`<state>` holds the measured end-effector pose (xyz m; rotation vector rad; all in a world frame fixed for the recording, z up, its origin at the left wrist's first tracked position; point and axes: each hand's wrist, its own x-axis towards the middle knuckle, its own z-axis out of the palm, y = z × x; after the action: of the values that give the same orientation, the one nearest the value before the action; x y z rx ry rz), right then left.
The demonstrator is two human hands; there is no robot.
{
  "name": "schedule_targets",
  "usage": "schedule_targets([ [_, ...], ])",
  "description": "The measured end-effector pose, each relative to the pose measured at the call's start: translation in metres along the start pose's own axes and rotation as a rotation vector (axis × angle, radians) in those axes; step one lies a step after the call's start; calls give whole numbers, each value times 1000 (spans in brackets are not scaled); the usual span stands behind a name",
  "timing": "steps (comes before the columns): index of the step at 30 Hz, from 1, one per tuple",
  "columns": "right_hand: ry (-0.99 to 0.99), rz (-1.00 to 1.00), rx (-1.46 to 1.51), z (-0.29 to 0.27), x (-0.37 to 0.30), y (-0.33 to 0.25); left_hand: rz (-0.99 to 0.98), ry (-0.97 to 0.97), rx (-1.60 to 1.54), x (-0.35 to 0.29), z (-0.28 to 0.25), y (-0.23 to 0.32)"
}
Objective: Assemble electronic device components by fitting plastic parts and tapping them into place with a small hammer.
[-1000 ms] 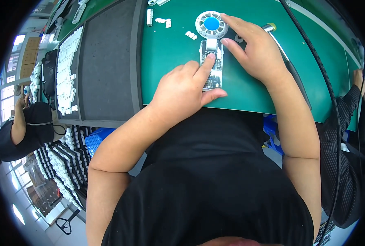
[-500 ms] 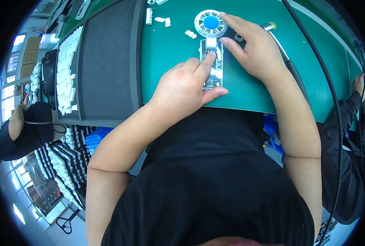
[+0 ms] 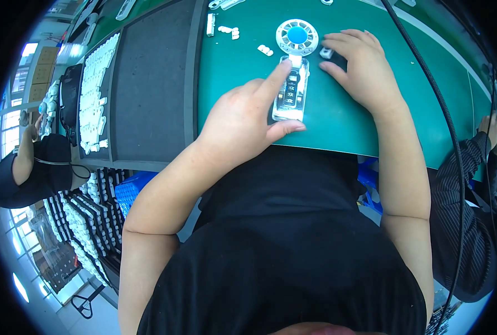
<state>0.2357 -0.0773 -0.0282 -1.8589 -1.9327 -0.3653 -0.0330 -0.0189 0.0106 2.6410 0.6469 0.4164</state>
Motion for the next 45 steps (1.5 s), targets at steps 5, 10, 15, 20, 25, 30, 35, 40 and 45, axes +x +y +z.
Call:
schedule_targets([
  [5,-150,-3,47,-8,7,-3,-48,-24,-55,-23,-38,-1],
  [10,85,-97,136,-25,22,-1,-202,67,-32,-65,-69,-25],
  [15,-7,-228,372,-14,72,-55,-322,162,-69,-88,-79,-49],
  [20,-127,-310,125,-16,101,-74,-353,218,4,-108,-90,-64],
  [25,-585,-355,-232,-27,102,-109,-514,317,109,-137,-110,-102],
  [30,-451,-366,-117,-13,108,-99,-750,320,306,-160,-153,-168],
  [35,-316,-324,414,-46,57,-94,-675,79,445,-218,-195,-215],
  [40,-438,-343,335,-59,21,-107,-624,-56,362,-233,-203,-245],
  [45,-265,-332,442,-50,15,-89,-801,131,81,-195,-194,-226],
])
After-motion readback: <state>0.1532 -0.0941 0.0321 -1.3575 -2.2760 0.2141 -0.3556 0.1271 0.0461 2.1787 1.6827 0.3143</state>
